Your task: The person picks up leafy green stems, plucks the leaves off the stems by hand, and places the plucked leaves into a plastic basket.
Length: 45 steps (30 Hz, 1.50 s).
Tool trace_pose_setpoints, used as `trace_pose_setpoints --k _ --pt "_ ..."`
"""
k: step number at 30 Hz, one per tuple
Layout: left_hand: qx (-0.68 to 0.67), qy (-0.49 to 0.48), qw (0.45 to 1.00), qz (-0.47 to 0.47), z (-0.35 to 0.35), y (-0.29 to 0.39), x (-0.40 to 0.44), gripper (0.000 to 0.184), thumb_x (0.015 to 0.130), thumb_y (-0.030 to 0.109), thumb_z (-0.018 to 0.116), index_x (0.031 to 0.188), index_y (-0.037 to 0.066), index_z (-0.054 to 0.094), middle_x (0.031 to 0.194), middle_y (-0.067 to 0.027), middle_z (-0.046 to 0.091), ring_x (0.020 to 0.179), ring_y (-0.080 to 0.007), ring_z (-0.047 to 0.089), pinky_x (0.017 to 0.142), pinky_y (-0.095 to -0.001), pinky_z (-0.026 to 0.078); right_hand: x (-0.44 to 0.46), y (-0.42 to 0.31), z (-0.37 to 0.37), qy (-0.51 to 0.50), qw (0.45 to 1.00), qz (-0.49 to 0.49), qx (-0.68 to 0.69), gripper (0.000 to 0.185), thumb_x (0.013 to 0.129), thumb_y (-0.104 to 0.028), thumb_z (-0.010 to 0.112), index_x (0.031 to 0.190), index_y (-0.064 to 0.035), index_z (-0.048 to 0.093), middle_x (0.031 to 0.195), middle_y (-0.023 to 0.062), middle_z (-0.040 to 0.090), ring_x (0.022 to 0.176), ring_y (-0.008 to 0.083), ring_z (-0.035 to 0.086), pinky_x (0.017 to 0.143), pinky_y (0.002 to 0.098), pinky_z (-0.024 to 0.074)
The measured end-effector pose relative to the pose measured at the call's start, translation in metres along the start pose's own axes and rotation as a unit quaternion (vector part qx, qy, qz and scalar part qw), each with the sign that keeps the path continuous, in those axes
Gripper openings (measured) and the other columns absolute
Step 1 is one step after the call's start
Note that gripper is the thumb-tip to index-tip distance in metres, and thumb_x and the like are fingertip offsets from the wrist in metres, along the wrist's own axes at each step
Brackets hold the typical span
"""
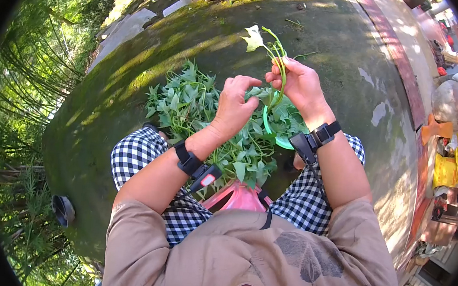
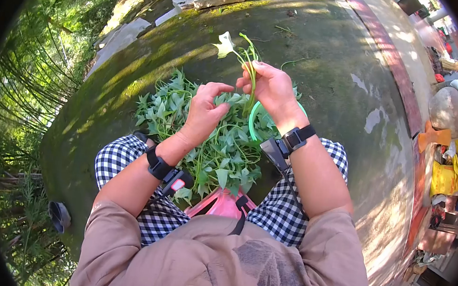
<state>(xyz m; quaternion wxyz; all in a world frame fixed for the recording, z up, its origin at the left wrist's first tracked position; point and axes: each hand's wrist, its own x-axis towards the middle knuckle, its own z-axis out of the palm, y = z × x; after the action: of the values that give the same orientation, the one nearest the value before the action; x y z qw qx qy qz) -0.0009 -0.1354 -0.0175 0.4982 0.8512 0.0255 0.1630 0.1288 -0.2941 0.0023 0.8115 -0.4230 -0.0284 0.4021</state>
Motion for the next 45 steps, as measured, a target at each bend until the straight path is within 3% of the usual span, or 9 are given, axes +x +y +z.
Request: trace_pose_setpoints --k 2,3,6,16,24,27,30,41,45 --pt "-0.035 -0.016 0.999 -0.020 0.007 -0.001 0.005 0.032 0.075 0.006 0.064 0.106 0.004 0.064 0.101 -0.0117 0.064 0.096 -0.0299 0.054 0.088 -0.0391 0.045 0.001 0.004 0.007 -0.019 0.999 0.000 0.029 0.024 0.096 -0.015 0.048 0.100 0.0043 0.062 0.084 0.0125 0.066 0.077 0.0271 0.065 0.067 0.0340 0.0490" --pt "0.003 -0.029 1.000 -0.010 0.011 -0.003 0.004 0.036 0.078 0.006 0.065 0.113 0.003 0.065 0.096 -0.0090 0.064 0.090 -0.0207 0.060 0.083 -0.0324 0.048 0.000 0.004 0.010 -0.021 1.000 -0.011 0.000 0.024 0.095 -0.015 0.050 0.099 0.0039 0.063 0.084 0.0118 0.066 0.077 0.0255 0.065 0.067 0.0335 0.0491" --pt "-0.237 -0.147 0.945 -0.172 0.020 -0.005 0.003 0.032 0.082 0.009 0.065 0.112 0.000 0.065 0.097 -0.0076 0.068 0.089 -0.0143 0.061 0.084 -0.0294 0.047 -0.004 0.001 0.019 0.006 0.994 -0.045 -0.101 0.022 0.094 -0.018 0.055 0.097 0.0021 0.065 0.083 0.0092 0.066 0.074 0.0203 0.065 0.065 0.0317 0.0491" --pt "-0.370 -0.062 0.907 -0.193 -0.004 0.028 0.004 0.022 0.085 0.016 0.069 0.100 0.000 0.068 0.096 -0.0011 0.067 0.087 -0.0093 0.060 0.083 -0.0244 0.047 -0.006 -0.001 0.006 0.142 0.966 -0.030 -0.212 0.023 0.093 -0.027 0.062 0.088 -0.0056 0.066 0.074 0.0016 0.063 0.064 0.0121 0.061 0.059 0.0239 0.0453" --pt "-0.172 -0.030 0.975 -0.135 -0.011 0.000 0.006 0.010 0.081 0.007 0.062 0.084 -0.001 0.067 0.076 -0.0037 0.066 0.071 -0.0087 0.062 0.069 -0.0243 0.050 -0.012 -0.001 0.009 0.165 0.964 0.007 -0.209 0.025 0.090 -0.027 0.067 0.077 -0.0060 0.065 0.068 0.0014 0.060 0.054 0.0110 0.057 0.053 0.0232 0.0428" --pt "-0.264 0.030 0.949 -0.172 -0.013 -0.013 0.015 0.012 0.085 0.008 0.058 0.089 -0.002 0.065 0.074 -0.0033 0.064 0.067 -0.0098 0.061 0.067 -0.0245 0.050 -0.008 0.004 0.001 0.196 0.908 -0.038 -0.370 0.019 0.087 -0.025 0.069 0.080 -0.0073 0.065 0.068 0.0033 0.061 0.057 0.0167 0.061 0.054 0.0259 0.0459" --pt "-0.331 0.029 0.920 -0.209 -0.015 -0.012 0.019 0.012 0.087 0.009 0.058 0.091 -0.001 0.063 0.071 -0.0023 0.061 0.064 -0.0081 0.054 0.060 -0.0232 0.045 -0.010 0.014 0.015 0.158 0.682 -0.350 -0.623 0.011 0.082 -0.021 0.070 0.084 -0.0111 0.066 0.076 0.0054 0.065 0.063 0.0236 0.063 0.058 0.0307 0.0493" --pt "-0.302 -0.128 0.911 -0.252 -0.027 0.007 0.015 0.016 0.090 0.011 0.065 0.102 0.000 0.063 0.076 -0.0001 0.062 0.064 -0.0076 0.057 0.060 -0.0233 0.049 -0.011 0.031 0.024 0.048 0.516 -0.430 -0.739 0.010 0.075 -0.007 0.066 0.084 -0.0087 0.062 0.078 0.0062 0.055 0.074 0.0260 0.060 0.062 0.0385 0.0488" --pt "-0.168 -0.073 0.957 -0.223 -0.025 -0.008 0.009 0.012 0.084 0.006 0.066 0.094 -0.001 0.064 0.073 -0.0019 0.062 0.066 -0.0110 0.060 0.059 -0.0273 0.048 -0.014 0.040 0.032 0.022 0.493 -0.431 -0.756 0.007 0.073 -0.006 0.063 0.079 -0.0074 0.059 0.076 0.0070 0.054 0.073 0.0269 0.059 0.061 0.0386 0.0487"
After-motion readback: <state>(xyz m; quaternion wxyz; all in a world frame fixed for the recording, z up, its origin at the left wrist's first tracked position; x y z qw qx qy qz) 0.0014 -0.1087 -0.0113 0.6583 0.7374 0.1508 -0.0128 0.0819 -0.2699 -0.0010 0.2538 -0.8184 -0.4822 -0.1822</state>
